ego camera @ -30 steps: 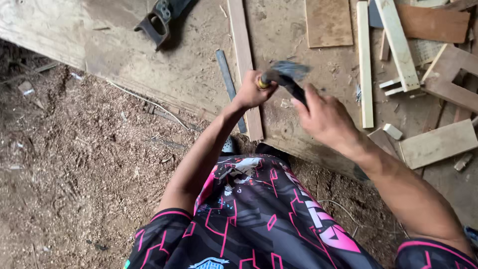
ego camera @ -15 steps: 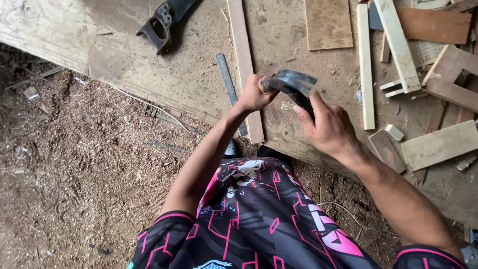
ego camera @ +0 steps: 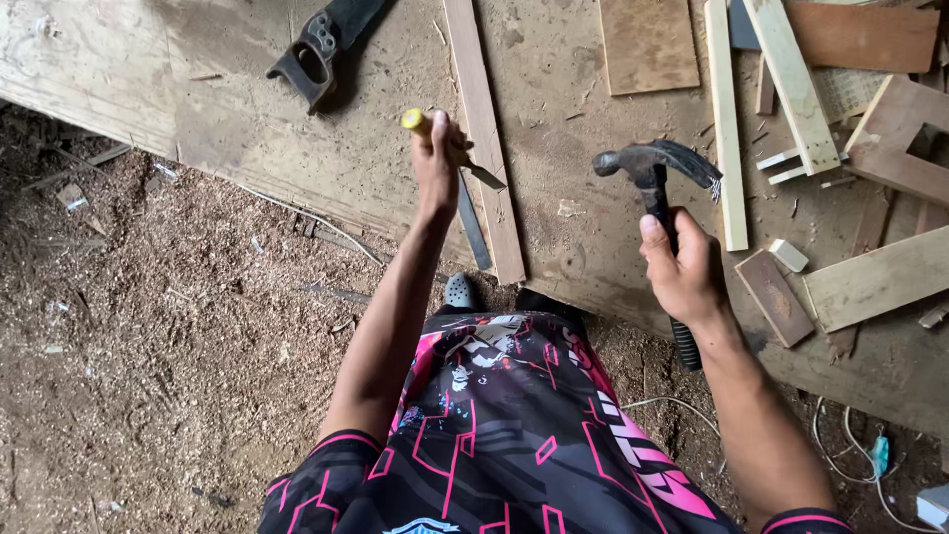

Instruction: The person uses a chisel and hammer to carve a groove along a narrow wooden plank on a workbench. The person repeatedly positions the chisel and strikes it with the hammer to remove wood shavings along the plank's length.

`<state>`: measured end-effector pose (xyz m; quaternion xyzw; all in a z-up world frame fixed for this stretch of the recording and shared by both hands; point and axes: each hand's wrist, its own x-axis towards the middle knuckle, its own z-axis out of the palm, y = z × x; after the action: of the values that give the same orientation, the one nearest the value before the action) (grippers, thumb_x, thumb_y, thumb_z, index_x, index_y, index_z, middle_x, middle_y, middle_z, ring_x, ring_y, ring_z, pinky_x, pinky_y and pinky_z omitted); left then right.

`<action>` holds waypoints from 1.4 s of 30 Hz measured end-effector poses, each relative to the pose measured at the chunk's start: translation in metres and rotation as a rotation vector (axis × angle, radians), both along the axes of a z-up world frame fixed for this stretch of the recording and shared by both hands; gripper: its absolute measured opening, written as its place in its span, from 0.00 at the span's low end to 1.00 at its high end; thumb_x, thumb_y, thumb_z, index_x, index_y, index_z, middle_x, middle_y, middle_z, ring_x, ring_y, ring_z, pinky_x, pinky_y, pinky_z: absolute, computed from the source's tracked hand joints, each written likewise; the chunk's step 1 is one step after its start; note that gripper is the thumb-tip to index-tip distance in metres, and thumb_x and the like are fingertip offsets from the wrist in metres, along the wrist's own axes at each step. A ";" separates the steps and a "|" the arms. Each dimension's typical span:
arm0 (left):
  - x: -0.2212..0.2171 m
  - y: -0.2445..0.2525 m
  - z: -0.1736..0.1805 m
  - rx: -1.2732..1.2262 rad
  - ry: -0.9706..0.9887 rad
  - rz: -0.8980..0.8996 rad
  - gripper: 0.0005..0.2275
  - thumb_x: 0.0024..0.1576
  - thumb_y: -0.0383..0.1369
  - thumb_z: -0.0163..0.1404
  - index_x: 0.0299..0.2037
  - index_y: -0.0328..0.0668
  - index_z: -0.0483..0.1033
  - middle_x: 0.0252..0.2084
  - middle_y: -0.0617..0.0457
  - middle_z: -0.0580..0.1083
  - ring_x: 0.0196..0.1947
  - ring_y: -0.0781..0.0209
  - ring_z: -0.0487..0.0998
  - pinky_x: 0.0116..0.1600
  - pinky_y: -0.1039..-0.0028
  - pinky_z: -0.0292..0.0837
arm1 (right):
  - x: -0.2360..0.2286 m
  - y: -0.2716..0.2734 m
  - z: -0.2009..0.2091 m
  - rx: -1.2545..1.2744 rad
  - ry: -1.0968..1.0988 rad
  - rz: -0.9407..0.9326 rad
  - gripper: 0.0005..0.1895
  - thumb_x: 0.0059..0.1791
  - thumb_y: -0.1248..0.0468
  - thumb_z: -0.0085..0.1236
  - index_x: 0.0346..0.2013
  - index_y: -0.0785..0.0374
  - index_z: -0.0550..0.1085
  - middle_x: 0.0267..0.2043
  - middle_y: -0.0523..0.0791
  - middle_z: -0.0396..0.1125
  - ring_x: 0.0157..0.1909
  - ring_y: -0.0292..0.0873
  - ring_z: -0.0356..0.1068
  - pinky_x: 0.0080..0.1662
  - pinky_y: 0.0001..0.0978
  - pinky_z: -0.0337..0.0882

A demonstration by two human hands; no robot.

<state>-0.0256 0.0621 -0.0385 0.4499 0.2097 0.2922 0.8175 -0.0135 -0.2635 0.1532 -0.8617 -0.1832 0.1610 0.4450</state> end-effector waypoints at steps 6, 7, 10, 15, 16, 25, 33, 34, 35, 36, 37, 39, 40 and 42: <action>0.006 -0.032 0.028 0.153 0.045 -0.249 0.12 0.68 0.43 0.46 0.45 0.43 0.68 0.29 0.62 0.67 0.24 0.74 0.65 0.30 0.81 0.67 | -0.001 -0.009 -0.015 -0.005 -0.027 -0.004 0.16 0.60 0.53 0.50 0.36 0.63 0.69 0.24 0.40 0.66 0.23 0.32 0.62 0.25 0.26 0.61; 0.006 -0.034 0.032 0.171 0.057 -0.252 0.11 0.67 0.41 0.48 0.45 0.42 0.68 0.30 0.62 0.68 0.25 0.73 0.65 0.30 0.81 0.65 | -0.001 -0.010 -0.017 0.003 -0.064 0.010 0.16 0.60 0.53 0.50 0.37 0.63 0.69 0.24 0.40 0.66 0.23 0.32 0.62 0.25 0.26 0.61; 0.005 -0.034 0.039 0.292 0.039 -0.169 0.10 0.67 0.38 0.53 0.44 0.40 0.70 0.32 0.59 0.72 0.28 0.72 0.70 0.33 0.80 0.68 | -0.001 -0.018 -0.027 -0.108 -0.138 0.017 0.17 0.60 0.52 0.50 0.36 0.63 0.69 0.21 0.41 0.65 0.20 0.33 0.62 0.23 0.28 0.60; -0.004 -0.016 0.035 0.312 0.043 0.037 0.11 0.63 0.37 0.57 0.38 0.39 0.71 0.30 0.55 0.74 0.28 0.69 0.78 0.34 0.73 0.80 | -0.006 -0.016 -0.070 -0.210 -0.100 0.070 0.18 0.58 0.49 0.47 0.36 0.61 0.70 0.17 0.39 0.62 0.14 0.35 0.59 0.16 0.31 0.60; -0.008 -0.014 0.032 0.319 0.076 0.061 0.11 0.64 0.37 0.57 0.37 0.40 0.71 0.29 0.55 0.74 0.26 0.68 0.78 0.35 0.71 0.83 | -0.010 -0.014 -0.081 -0.243 -0.052 0.072 0.18 0.58 0.49 0.47 0.36 0.61 0.70 0.16 0.39 0.62 0.13 0.36 0.58 0.15 0.32 0.60; -0.033 -0.029 -0.007 0.196 -0.046 0.056 0.16 0.70 0.45 0.43 0.35 0.43 0.66 0.24 0.58 0.67 0.22 0.70 0.72 0.37 0.65 0.85 | -0.041 -0.001 -0.158 -0.364 0.130 0.075 0.20 0.55 0.47 0.51 0.35 0.61 0.73 0.15 0.43 0.65 0.14 0.39 0.64 0.20 0.38 0.61; -0.068 -0.009 -0.013 -0.029 0.014 0.171 0.18 0.68 0.48 0.43 0.32 0.46 0.65 0.20 0.59 0.64 0.16 0.70 0.64 0.23 0.74 0.67 | -0.055 0.030 -0.195 -0.362 0.081 0.034 0.23 0.54 0.45 0.53 0.36 0.65 0.72 0.18 0.46 0.67 0.18 0.45 0.69 0.23 0.42 0.67; -0.071 -0.008 -0.014 -0.015 0.021 0.160 0.18 0.68 0.48 0.44 0.32 0.46 0.65 0.20 0.60 0.63 0.17 0.70 0.64 0.25 0.73 0.68 | -0.053 0.033 -0.196 -0.317 0.030 0.030 0.22 0.57 0.46 0.50 0.36 0.64 0.73 0.18 0.46 0.67 0.18 0.44 0.68 0.24 0.41 0.66; -0.076 -0.007 -0.015 -0.002 0.032 0.154 0.18 0.68 0.48 0.44 0.32 0.46 0.65 0.20 0.60 0.63 0.17 0.70 0.64 0.27 0.72 0.70 | -0.052 0.035 -0.197 -0.272 -0.018 0.032 0.22 0.59 0.47 0.47 0.36 0.63 0.74 0.18 0.46 0.66 0.19 0.43 0.67 0.24 0.41 0.65; -0.080 -0.008 -0.016 -0.001 0.006 0.159 0.19 0.69 0.49 0.44 0.31 0.46 0.64 0.20 0.61 0.63 0.17 0.70 0.63 0.28 0.72 0.70 | -0.049 0.036 -0.196 -0.253 -0.022 0.088 0.22 0.59 0.48 0.47 0.38 0.63 0.74 0.17 0.46 0.66 0.18 0.43 0.66 0.24 0.41 0.65; -0.079 -0.007 -0.017 0.003 -0.025 0.164 0.20 0.70 0.49 0.44 0.30 0.47 0.64 0.20 0.61 0.62 0.17 0.70 0.62 0.29 0.71 0.71 | -0.042 0.040 -0.195 -0.232 -0.032 0.143 0.21 0.59 0.48 0.46 0.39 0.63 0.74 0.17 0.45 0.66 0.17 0.42 0.66 0.23 0.41 0.65; -0.078 -0.006 -0.016 0.024 -0.021 0.180 0.20 0.70 0.50 0.44 0.30 0.47 0.64 0.20 0.61 0.63 0.18 0.70 0.63 0.29 0.71 0.71 | -0.027 0.044 -0.191 -0.319 -0.034 0.165 0.21 0.59 0.48 0.45 0.42 0.63 0.73 0.17 0.44 0.65 0.15 0.43 0.65 0.21 0.42 0.65; -0.078 -0.006 -0.016 0.042 0.016 0.191 0.19 0.68 0.50 0.44 0.31 0.47 0.64 0.20 0.61 0.63 0.18 0.70 0.64 0.29 0.71 0.71 | -0.021 0.045 -0.189 -0.426 -0.026 0.131 0.21 0.59 0.48 0.45 0.44 0.64 0.72 0.17 0.44 0.65 0.14 0.44 0.64 0.19 0.44 0.64; -0.079 -0.010 -0.016 0.051 0.065 0.213 0.18 0.67 0.50 0.44 0.31 0.47 0.65 0.21 0.61 0.64 0.19 0.69 0.65 0.29 0.71 0.70 | -0.011 0.043 -0.183 -0.506 -0.045 0.027 0.20 0.59 0.49 0.45 0.45 0.64 0.71 0.18 0.44 0.65 0.14 0.45 0.64 0.17 0.45 0.64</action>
<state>-0.1044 0.0517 -0.0543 0.4550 0.2752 0.3679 0.7628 -0.0247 -0.2203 -0.0300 -0.9465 -0.1582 0.1884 0.2087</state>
